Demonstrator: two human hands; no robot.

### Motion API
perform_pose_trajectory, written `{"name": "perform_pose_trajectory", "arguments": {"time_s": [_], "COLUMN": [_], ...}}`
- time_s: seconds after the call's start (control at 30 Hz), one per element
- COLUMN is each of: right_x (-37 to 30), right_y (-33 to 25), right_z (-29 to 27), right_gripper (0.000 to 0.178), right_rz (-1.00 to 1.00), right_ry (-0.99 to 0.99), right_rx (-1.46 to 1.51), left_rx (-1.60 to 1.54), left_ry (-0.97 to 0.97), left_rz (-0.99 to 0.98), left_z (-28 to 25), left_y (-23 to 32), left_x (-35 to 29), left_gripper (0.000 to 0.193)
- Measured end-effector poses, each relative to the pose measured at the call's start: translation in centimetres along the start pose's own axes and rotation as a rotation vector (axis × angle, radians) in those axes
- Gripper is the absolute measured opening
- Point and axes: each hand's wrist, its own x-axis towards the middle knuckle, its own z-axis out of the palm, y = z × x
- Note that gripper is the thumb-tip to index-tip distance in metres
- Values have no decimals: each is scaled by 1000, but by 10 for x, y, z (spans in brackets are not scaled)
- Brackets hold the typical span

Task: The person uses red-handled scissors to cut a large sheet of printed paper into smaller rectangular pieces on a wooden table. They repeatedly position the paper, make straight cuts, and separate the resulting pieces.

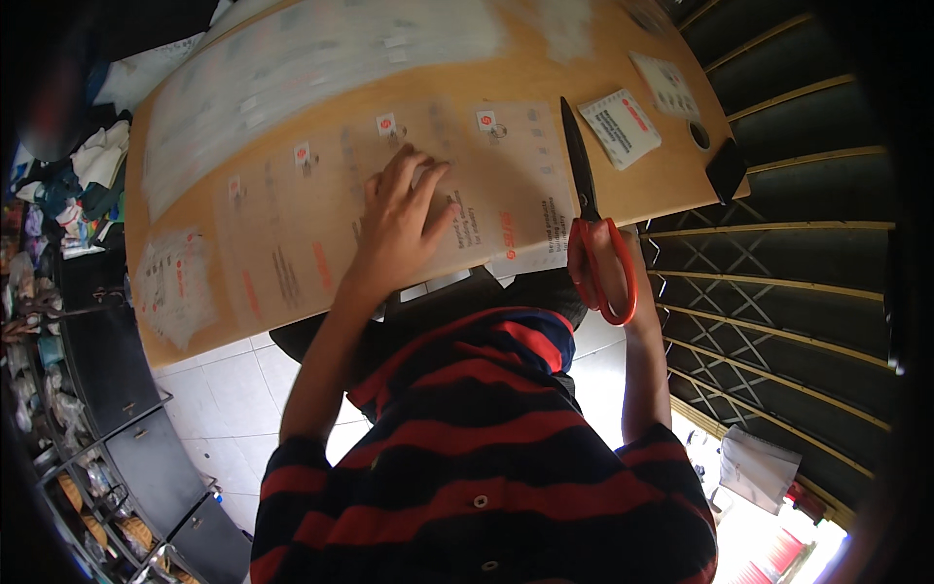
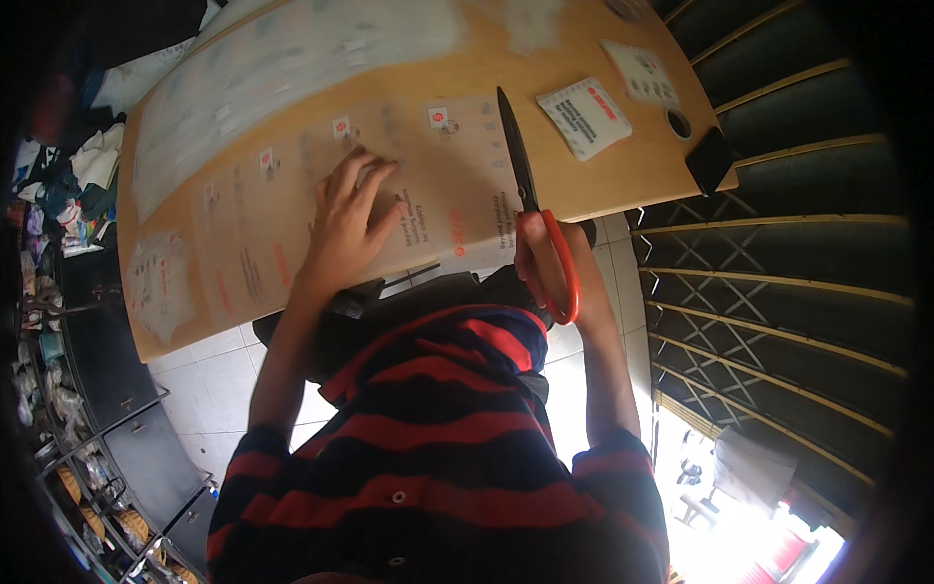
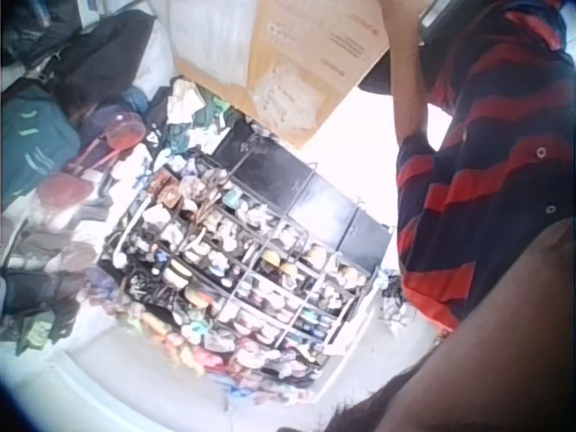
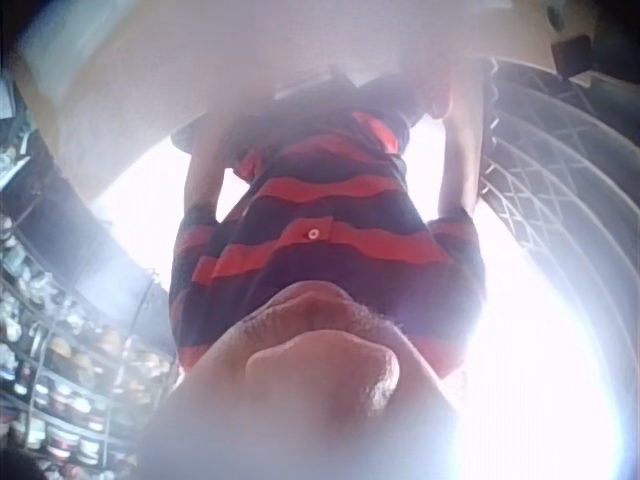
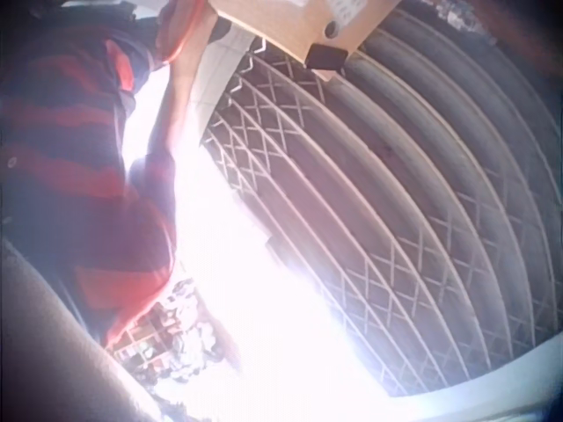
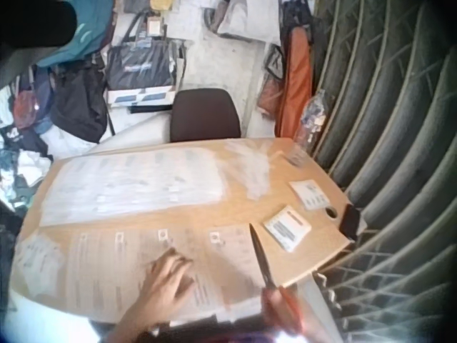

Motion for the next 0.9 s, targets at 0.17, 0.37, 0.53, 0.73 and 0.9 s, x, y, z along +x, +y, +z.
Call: {"name": "perform_pose_trajectory", "arguments": {"time_s": [0.17,0.37,0.53,0.73,0.9], "right_x": [-22,-32,-50,-66,-75], "right_y": [33,46,42,46,73], "right_z": [-6,-10,-19,7,35], "right_gripper": [85,94,101,94,80], "right_rz": [-45,14,43,68,46], "right_ry": [59,51,-6,-263,-354], "right_rx": [91,120,142,247,227], "left_rx": [-81,-45,-184,-334,-526], "left_ry": [-60,-235,53,18,-52], "left_rz": [177,343,268,-178,-373], "left_z": [2,24,-14,-45,-53], "left_y": [27,70,62,7,-13], "left_x": [22,9,34,6,-20], "left_gripper": [53,43,18,34,34]}}
